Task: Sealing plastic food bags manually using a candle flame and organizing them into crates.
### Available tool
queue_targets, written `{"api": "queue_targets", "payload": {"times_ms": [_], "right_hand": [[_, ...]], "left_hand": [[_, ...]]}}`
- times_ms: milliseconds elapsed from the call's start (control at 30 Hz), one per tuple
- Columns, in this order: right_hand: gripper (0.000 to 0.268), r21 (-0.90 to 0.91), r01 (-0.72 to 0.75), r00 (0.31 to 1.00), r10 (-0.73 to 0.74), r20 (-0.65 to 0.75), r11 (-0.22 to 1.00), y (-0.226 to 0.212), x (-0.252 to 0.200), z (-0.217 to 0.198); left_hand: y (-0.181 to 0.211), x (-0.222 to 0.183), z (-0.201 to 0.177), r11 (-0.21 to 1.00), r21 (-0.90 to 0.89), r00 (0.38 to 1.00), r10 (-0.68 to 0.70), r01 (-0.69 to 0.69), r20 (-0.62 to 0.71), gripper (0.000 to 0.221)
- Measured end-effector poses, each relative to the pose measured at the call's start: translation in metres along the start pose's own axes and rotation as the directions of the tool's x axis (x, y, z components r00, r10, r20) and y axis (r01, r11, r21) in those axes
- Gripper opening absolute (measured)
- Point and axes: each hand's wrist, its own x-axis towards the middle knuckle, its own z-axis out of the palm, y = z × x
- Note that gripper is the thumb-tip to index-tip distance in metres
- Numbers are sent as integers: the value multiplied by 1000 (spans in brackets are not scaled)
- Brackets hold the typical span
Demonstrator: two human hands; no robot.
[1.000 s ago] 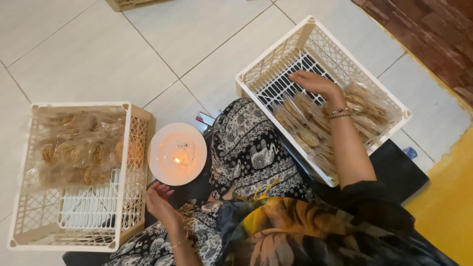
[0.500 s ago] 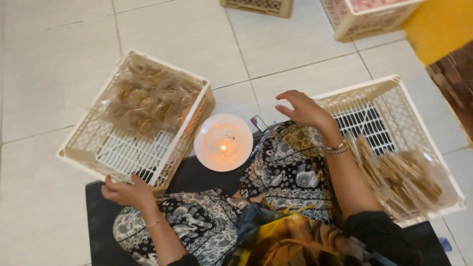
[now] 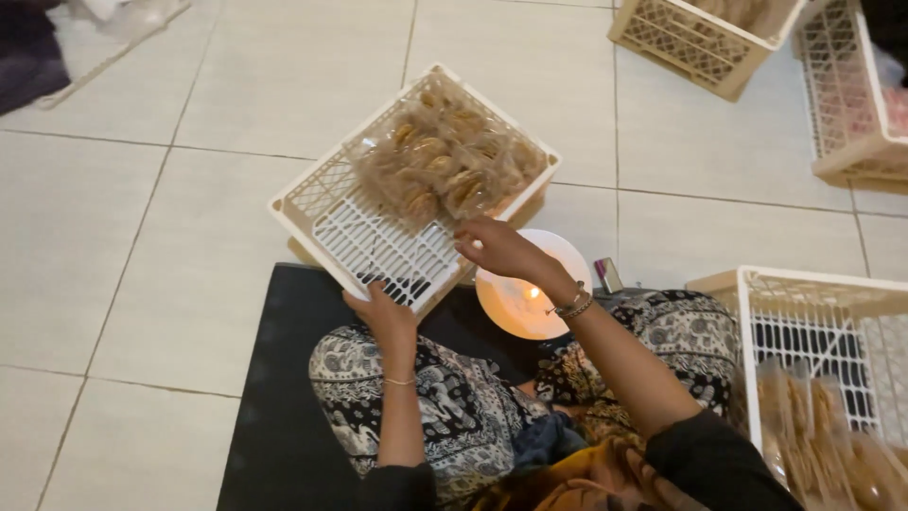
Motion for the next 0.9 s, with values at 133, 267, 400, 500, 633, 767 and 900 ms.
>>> {"api": "queue_targets", "payload": {"times_ms": [133,267,400,500,633,767,900], "right_hand": [[28,-11,131,988,-131,-85,991,22,62,54],[30,-110,134,966,-155,-205,985,3,88,76],[41,-256,169,930,-240,-278,952,-40,95,68],[44,-242,106,945,-173,-276,964,-39,105,76],[43,-327,94,944,-189,-270,940,-20,123,85],[33,-585,142,890,-362,-279,799,42,154,128],[29,-334,231,868,-348,-354,914,17,115,116]], "left_hand": [[7,2,14,992,124,989,21,-3,-146,58],[29,4,10,992,91,970,107,-89,-216,54],[25,11,22,981,-52,947,167,-188,-274,40],[29,10,21,983,-58,949,152,-174,-277,37],[23,14,33,986,-20,941,150,-164,-303,35],[18,15,38,982,56,930,188,-180,-317,38],[2,19,53,982,21,947,187,-188,-261,40]]}}
